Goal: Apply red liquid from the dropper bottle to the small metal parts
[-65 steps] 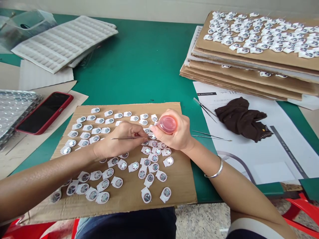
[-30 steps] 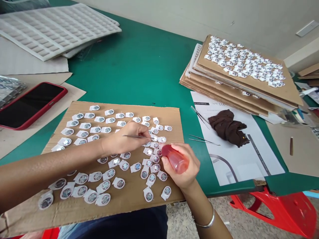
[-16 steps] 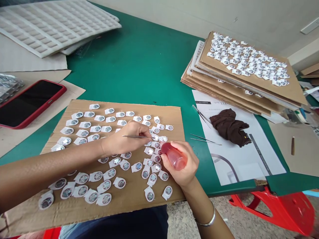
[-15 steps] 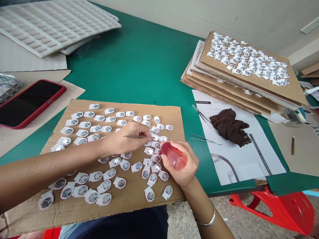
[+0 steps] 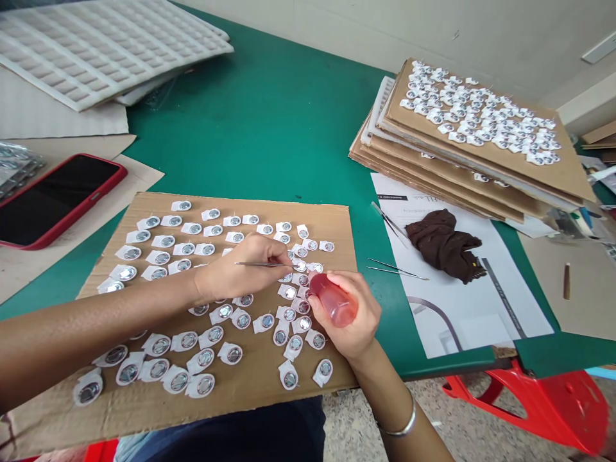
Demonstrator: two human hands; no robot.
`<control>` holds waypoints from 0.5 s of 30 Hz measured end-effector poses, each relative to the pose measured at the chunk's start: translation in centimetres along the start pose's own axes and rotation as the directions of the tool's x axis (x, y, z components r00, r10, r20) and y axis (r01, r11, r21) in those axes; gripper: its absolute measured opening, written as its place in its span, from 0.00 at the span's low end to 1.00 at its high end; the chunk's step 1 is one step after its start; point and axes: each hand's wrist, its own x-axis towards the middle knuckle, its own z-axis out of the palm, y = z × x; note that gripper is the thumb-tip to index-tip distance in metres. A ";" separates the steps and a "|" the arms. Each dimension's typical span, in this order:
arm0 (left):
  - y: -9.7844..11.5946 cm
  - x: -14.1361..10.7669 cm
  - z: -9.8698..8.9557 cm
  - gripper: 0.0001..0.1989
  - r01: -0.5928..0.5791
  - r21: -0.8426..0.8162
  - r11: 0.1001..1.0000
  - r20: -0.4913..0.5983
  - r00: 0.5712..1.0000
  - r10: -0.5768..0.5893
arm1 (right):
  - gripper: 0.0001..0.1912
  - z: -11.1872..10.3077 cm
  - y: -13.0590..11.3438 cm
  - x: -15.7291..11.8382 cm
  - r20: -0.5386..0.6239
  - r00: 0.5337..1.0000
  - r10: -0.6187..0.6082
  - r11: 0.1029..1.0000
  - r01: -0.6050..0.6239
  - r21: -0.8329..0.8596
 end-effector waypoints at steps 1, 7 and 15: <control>0.1 0.0 0.0 0.09 0.004 0.000 1.000 0.000 1.000 -0.004 | 0.20 0.0 0.0 0.0 0.005 1.000 -0.004 1.000 0.004 0.001; 0.3 0.0 0.0 0.09 0.006 -0.003 1.000 -0.009 1.000 -0.006 | 0.21 -0.1 0.0 -0.1 0.023 0.999 -0.034 0.999 0.034 -0.006; 0.3 0.1 -0.1 0.09 0.031 -0.001 1.000 -0.003 1.000 -0.031 | 0.22 -0.2 -0.1 -0.2 0.027 0.999 -0.034 0.999 0.033 0.019</control>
